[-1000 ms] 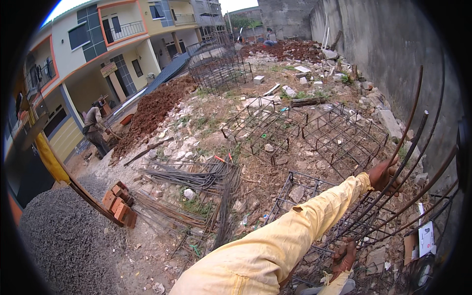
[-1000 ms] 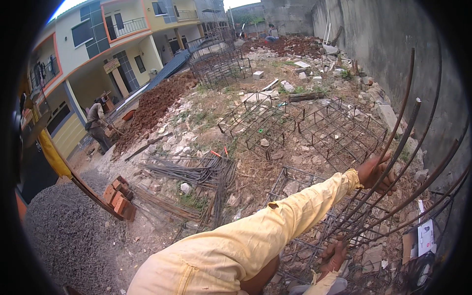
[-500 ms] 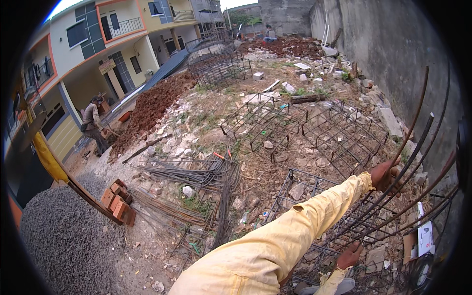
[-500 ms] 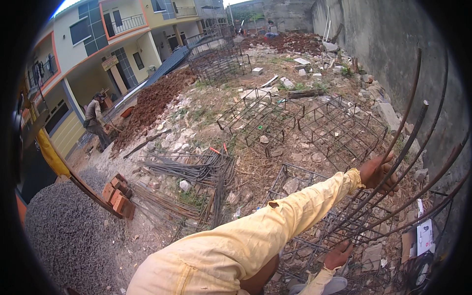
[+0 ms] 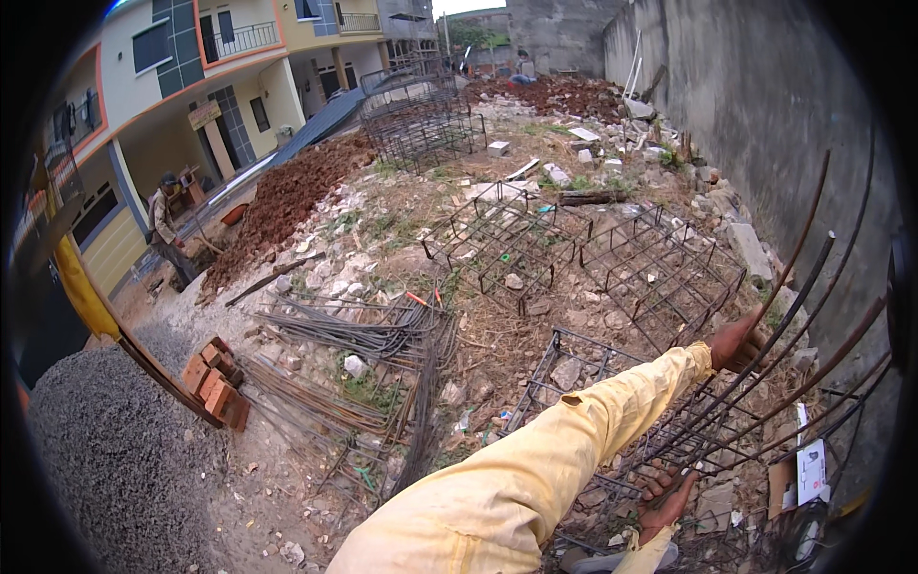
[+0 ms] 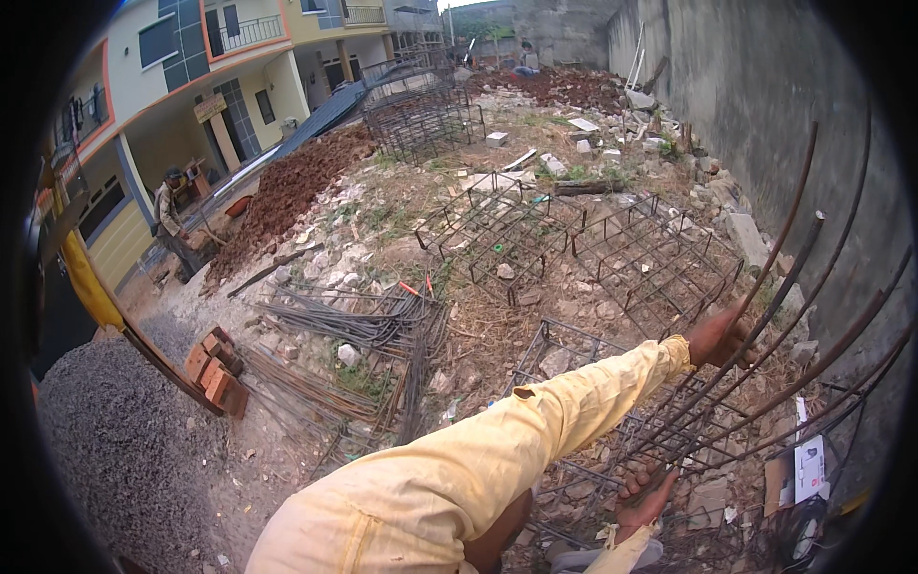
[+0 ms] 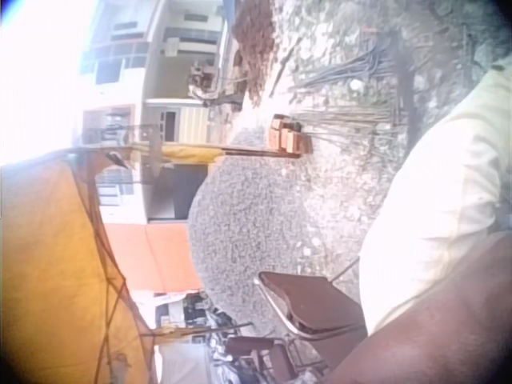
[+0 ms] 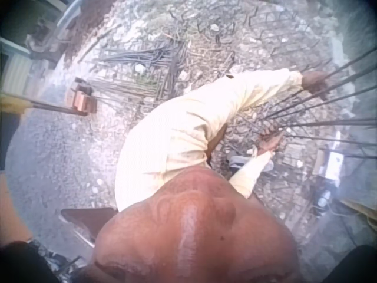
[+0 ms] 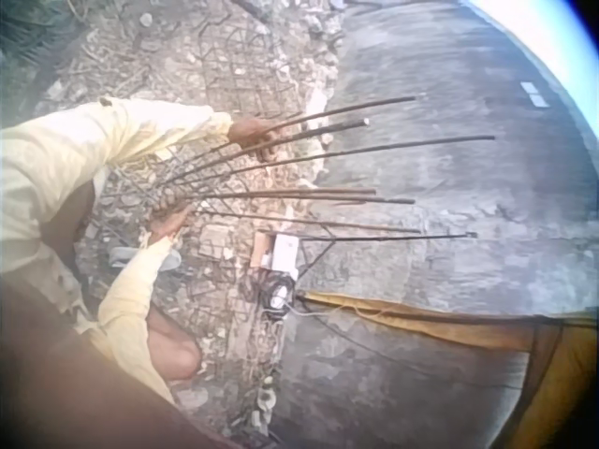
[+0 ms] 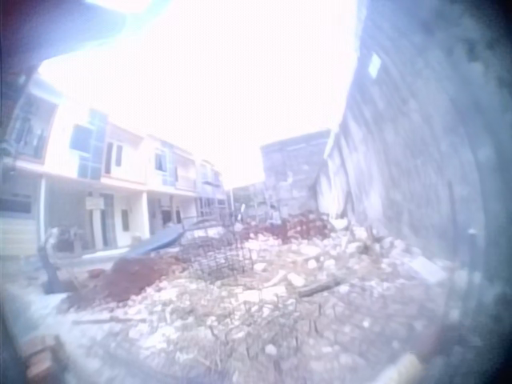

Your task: The person sits on the ground and assembles a rebar cage by tying vertical steel bars to horizontal rings using wire. The person repeatedly wraps and twists wire to secure the intersections.

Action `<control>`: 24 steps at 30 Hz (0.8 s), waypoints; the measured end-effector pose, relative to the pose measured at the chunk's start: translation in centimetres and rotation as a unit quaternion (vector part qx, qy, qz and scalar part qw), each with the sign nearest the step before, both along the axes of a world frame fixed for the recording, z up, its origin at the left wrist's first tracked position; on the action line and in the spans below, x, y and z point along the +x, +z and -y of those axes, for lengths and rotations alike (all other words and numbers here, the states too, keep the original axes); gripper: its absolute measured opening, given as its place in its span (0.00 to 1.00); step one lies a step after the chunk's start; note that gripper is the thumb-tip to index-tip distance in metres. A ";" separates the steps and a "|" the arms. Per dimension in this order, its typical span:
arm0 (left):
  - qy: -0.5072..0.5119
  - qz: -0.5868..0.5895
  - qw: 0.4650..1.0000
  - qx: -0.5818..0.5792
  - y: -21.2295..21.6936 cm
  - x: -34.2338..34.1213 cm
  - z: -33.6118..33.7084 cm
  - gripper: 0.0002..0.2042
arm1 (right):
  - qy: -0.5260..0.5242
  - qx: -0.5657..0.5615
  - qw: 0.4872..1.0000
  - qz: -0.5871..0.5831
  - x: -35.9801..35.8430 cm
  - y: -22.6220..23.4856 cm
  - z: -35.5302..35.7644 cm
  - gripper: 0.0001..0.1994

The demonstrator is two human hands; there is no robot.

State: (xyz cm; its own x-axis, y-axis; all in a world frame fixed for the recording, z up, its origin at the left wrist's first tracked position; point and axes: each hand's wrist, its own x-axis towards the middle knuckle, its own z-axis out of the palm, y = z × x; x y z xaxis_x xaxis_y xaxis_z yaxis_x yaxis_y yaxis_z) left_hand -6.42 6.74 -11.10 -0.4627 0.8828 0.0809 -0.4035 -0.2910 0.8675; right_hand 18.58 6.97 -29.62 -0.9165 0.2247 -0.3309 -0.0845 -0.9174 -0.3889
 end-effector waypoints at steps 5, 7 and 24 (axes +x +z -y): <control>0.153 -0.314 0.917 -0.193 -2.0 -2.1 5.5 0.42 | 0.109 -0.229 0.924 -0.287 0.7 -1.4 0.8 0.33; 0.185 -0.298 0.899 -0.262 -3.2 -1.8 8.4 0.39 | 0.131 -0.252 0.911 -0.300 1.1 0.1 2.9 0.32; -0.090 -0.374 0.892 -0.238 0.2 15.2 13.4 0.29 | -0.220 0.443 0.867 0.066 4.8 4.1 7.1 0.29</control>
